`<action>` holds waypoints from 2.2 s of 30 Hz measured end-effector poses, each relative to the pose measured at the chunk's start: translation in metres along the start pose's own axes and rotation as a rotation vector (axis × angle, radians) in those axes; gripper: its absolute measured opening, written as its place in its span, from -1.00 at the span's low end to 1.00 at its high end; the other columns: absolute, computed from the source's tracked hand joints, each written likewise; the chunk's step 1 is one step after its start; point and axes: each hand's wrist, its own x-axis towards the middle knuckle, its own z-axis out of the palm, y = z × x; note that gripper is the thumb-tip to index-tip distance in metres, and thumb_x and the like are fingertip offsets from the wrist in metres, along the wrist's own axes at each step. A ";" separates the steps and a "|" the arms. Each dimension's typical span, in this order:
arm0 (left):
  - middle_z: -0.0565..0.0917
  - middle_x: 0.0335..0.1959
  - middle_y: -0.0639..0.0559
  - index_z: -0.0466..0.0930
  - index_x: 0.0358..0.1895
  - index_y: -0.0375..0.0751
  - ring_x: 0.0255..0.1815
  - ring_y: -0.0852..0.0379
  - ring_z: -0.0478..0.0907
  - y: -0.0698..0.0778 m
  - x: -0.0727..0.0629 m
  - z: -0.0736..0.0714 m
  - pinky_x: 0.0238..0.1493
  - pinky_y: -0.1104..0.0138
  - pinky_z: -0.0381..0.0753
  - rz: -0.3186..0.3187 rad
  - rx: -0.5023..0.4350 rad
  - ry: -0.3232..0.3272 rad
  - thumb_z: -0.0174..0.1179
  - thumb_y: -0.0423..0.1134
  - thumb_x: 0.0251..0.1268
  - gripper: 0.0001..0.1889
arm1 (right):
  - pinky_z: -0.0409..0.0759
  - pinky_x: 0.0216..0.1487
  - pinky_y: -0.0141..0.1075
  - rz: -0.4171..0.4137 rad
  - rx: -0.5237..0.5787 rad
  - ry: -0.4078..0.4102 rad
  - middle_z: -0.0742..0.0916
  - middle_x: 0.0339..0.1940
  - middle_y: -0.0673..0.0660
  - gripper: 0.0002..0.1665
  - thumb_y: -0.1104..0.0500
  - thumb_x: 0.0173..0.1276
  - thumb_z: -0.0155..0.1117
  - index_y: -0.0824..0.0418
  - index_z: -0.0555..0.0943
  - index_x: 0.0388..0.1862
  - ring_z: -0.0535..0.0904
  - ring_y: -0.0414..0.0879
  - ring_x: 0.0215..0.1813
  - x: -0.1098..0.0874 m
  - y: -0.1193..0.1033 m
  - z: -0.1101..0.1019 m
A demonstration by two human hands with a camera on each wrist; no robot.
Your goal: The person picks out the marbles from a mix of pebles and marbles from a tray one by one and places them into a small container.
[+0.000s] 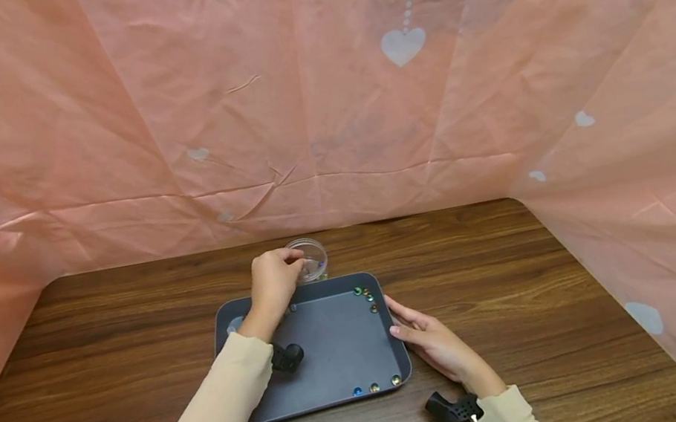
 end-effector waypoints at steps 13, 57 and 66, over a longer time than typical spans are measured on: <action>0.82 -0.26 -0.04 0.83 -0.25 -0.16 -0.34 0.19 0.66 0.008 -0.024 0.032 -0.35 0.42 0.55 -0.008 -0.234 -0.132 0.44 -0.23 0.16 -0.87 | 0.31 0.28 -0.64 0.015 -0.004 -0.001 0.03 0.65 0.22 -0.23 0.26 0.55 0.00 0.31 -0.05 0.61 -0.10 0.05 0.64 0.000 -0.002 0.000; 0.81 -0.17 -0.09 0.77 -0.12 -0.32 -0.20 0.22 0.73 0.010 -0.034 0.060 0.00 0.27 0.69 -0.205 -0.613 -0.459 0.41 -0.31 0.17 -0.77 | 0.30 0.30 -0.63 0.010 -0.007 -0.015 0.01 0.65 0.24 -0.22 0.27 0.56 -0.01 0.33 -0.08 0.61 -0.12 0.07 0.63 -0.001 -0.005 0.000; 0.72 -0.19 0.01 0.53 0.11 -0.51 -0.14 0.24 0.71 0.016 -0.019 0.021 0.07 0.40 0.64 -0.351 -1.129 -0.382 0.10 -0.52 0.40 -0.73 | 0.30 0.29 -0.63 0.003 0.002 -0.004 0.00 0.65 0.24 -0.21 0.28 0.54 0.02 0.34 -0.06 0.61 -0.13 0.09 0.63 -0.002 -0.004 0.000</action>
